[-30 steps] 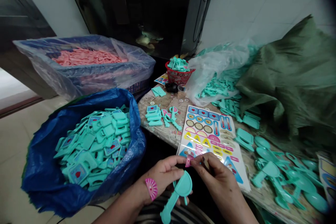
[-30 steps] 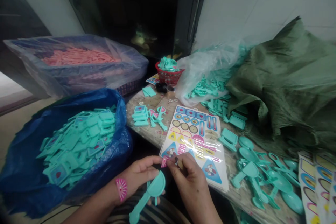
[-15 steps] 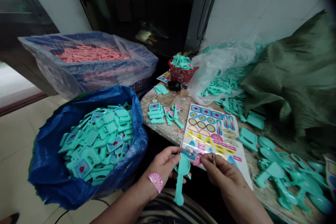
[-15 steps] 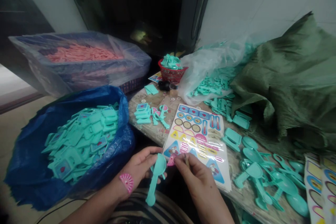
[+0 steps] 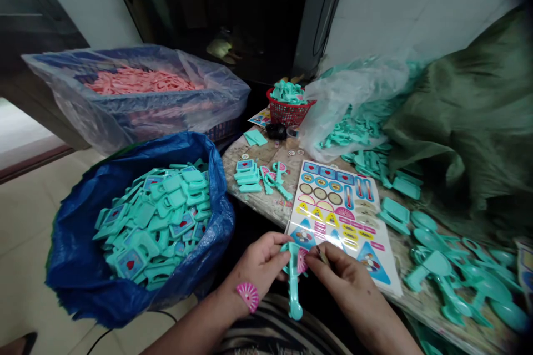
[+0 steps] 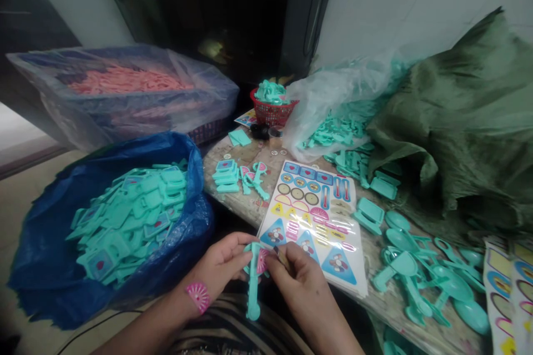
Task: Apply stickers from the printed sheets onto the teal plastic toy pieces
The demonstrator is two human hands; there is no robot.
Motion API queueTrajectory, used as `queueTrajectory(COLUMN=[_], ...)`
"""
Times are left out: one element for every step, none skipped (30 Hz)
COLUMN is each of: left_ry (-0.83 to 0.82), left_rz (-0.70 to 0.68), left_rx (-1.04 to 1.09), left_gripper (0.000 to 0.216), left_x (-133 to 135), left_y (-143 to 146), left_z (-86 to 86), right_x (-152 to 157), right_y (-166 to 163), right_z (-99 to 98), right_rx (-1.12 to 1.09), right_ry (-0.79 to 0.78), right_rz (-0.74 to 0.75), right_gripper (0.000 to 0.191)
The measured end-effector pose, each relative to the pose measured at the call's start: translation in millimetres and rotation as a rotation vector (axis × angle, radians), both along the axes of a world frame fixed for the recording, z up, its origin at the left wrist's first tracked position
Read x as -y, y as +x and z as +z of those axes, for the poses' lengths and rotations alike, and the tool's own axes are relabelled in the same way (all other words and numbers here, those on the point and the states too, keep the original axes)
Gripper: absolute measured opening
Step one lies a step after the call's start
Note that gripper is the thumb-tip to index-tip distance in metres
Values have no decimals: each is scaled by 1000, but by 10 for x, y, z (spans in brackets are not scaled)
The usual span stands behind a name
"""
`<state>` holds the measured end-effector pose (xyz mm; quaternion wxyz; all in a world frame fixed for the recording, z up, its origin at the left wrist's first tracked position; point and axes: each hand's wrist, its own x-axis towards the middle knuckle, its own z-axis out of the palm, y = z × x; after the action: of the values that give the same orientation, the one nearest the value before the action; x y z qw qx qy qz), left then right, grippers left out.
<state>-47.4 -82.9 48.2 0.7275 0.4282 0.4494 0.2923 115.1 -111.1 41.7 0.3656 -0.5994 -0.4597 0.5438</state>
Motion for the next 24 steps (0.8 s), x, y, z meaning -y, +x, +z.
queueTrajectory(left_ry=[4,7,9,12,13,14,16,17,18,18,16,14,12,13,15,17,19,19,17,15,16,19,18,14], left_rz=[-3,-8,-10,-13,-14,-15,-16,-18,-19,-20,-18,-16,-13,-10,-10,-12,-16,-19,-23,-25,-24,-17,-2,20], left_rx=[-9,-16,-23,-27,-28,-29,-35,-45,-59,-73,-82,-87,-88,-86,-85,-88,-93,-98,-100,-96,-89,-77,-65,-53], left_gripper=[32,31,31,30,30,30,30,29,29,28,28,27,27,26,26,26,27,27,27,28,29,31,32,34], left_x=[0,0,-1,-1,-2,-1,0,2,4,6,9,12,14,15,16,16,15,12,8,2,-3,-6,-5,1], left_y=[-3,-5,-8,-10,-10,-10,-8,-5,-2,2,4,6,6,5,3,1,-1,-2,0,3,10,18,26,31], left_z=[4,6,7,6,5,3,1,0,0,1,4,9,14,21,29,37,43,46,44,36,20,-3,-33,-66], right_x=[1,2,3,4,4,3,1,-2,-6,-11,-15,-19,-23,-26,-29,-32,-36,-40,-43,-46,-45,-40,-29,-13], right_y=[3,5,5,3,1,-3,-6,-8,-9,-8,-6,-4,-3,-3,-6,-11,-17,-22,-25,-24,-18,-9,1,11], right_z=[-7,-14,-21,-26,-29,-30,-29,-28,-25,-24,-23,-23,-25,-27,-30,-33,-35,-35,-35,-32,-25,-14,4,26], right_rx=[24,47,67,84,96,104,109,113,116,120,124,129,135,138,140,140,138,136,132,131,129,125,123,128], right_ry=[9,19,28,35,39,40,38,34,28,24,22,22,23,24,24,24,22,23,26,29,26,16,2,-14], right_rz=[17,32,40,43,45,45,43,39,39,37,36,35,35,38,40,33,22,4,-17,-34,-39,-27,-3,22], right_gripper=[32,32,32,32,32,32,31,30,30,30,31,31,32,32,32,32,32,32,32,32,33,34,34,34])
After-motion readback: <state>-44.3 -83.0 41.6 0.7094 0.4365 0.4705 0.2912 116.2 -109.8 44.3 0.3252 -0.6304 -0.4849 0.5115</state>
